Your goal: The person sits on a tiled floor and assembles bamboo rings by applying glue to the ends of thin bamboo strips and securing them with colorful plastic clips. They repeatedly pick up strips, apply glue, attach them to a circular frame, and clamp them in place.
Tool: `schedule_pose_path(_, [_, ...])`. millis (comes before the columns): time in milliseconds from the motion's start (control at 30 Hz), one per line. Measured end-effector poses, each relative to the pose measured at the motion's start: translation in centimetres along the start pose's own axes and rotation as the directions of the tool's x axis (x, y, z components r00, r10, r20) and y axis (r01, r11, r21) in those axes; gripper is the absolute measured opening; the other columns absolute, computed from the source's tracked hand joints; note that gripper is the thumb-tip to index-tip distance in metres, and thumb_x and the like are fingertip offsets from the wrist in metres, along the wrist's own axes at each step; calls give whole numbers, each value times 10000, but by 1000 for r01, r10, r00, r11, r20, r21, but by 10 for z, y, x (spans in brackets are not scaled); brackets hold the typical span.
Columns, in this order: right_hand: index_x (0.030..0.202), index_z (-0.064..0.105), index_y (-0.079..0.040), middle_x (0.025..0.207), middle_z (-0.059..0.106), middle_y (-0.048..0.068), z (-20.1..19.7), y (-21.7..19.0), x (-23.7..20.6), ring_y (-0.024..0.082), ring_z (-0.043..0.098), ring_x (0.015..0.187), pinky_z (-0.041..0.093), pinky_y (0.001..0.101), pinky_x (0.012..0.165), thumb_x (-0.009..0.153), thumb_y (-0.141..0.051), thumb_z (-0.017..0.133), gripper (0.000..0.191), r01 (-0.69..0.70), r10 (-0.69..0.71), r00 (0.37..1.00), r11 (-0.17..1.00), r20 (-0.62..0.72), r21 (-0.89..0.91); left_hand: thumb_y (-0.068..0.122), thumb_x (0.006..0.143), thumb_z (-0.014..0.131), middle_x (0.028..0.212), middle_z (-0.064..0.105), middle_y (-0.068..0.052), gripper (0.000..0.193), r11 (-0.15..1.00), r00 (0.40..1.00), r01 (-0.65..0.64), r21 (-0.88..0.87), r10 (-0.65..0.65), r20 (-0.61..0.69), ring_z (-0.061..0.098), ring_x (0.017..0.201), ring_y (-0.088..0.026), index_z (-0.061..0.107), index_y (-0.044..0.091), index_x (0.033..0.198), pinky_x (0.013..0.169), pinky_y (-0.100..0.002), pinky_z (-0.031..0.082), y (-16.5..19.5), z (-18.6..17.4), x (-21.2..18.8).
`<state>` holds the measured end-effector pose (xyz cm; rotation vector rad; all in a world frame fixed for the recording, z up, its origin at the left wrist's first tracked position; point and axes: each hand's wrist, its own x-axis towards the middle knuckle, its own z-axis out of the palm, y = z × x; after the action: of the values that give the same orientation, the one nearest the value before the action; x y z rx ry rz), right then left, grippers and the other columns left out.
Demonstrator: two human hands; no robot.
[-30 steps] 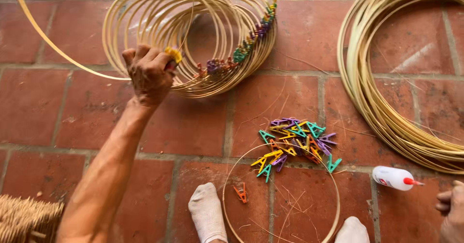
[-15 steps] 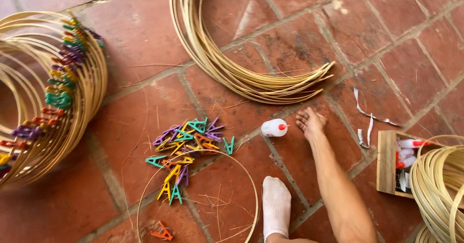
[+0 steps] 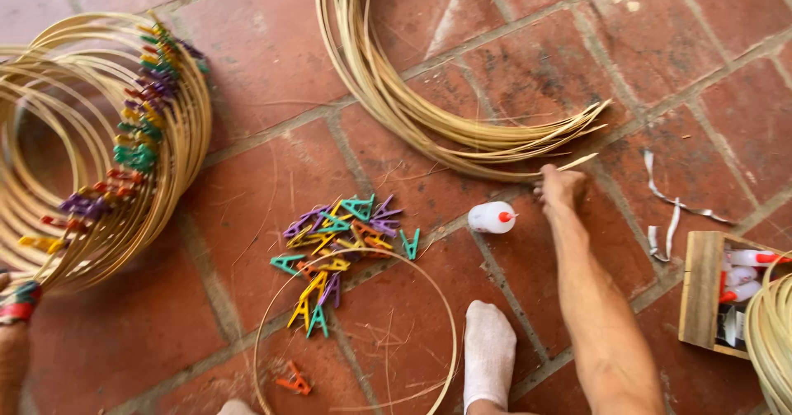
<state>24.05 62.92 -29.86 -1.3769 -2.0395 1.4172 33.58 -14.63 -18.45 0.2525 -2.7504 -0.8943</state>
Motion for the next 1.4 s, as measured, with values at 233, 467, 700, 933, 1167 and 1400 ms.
schedule_pose_path(233, [823, 596, -61, 723, 681, 85, -34, 10, -11, 202, 675, 566, 574, 347, 460, 940, -184, 826, 286, -194, 112, 980, 735, 166, 649, -64, 1020, 714, 1221, 715, -123, 294, 880, 976, 117, -460, -187, -109, 662, 1142, -161, 739, 66, 1283, 1079, -292, 523, 20, 35, -95])
schedule_pose_path(467, [890, 648, -75, 742, 698, 70, -26, -11, -49, 212, 688, 580, 557, 351, 458, 937, -154, 784, 165, -51, 86, 996, 710, -14, 703, -38, 974, 622, 1152, 733, -152, 311, 733, 943, 297, -612, -325, 70, 689, 1015, -211, 722, 18, 1263, 902, -334, 571, 30, 92, -125])
schedule_pose_path(700, [1061, 621, -11, 825, 655, 91, -48, -69, -118, 204, 667, 668, 589, 354, 564, 1115, -113, 643, 118, 125, -340, 938, 516, 68, 847, 315, 959, 676, 1113, 711, -215, 553, -5, 813, 565, -825, -167, 558, 731, 986, -331, 551, -38, 1366, 772, -469, 618, 91, 160, -97])
schedule_pose_path(933, [1201, 725, -35, 753, 661, 93, -77, -21, -226, 153, 527, 493, 404, 278, 370, 1059, -168, 591, 236, 277, -346, 847, 935, 404, 221, 307, 966, 592, 1080, 686, -178, 535, 0, 695, 682, -731, -309, 649, 751, 812, -282, 468, 32, 1408, 623, -435, 630, 101, 169, -41])
schedule_pose_path(1167, [1298, 683, -41, 930, 715, 135, -21, 47, -257, 213, 671, 763, 536, 324, 683, 993, -157, 656, 327, 775, -559, 439, 631, 703, 17, 91, 1040, 536, 874, 738, -90, 385, 465, 850, 500, -731, -423, 313, 503, 475, -71, 612, 117, 1416, 404, -224, 354, 51, 128, -58])
schedule_pose_path(1400, [1285, 687, -75, 945, 719, 120, 12, 67, -253, 255, 685, 816, 535, 352, 704, 947, -179, 701, 354, 915, -606, 238, 403, 759, 35, 26, 1003, 517, 841, 725, -65, 383, 464, 842, 480, -744, -481, 244, 466, 470, -53, 681, 110, 1339, 414, -223, 343, 24, 130, -106])
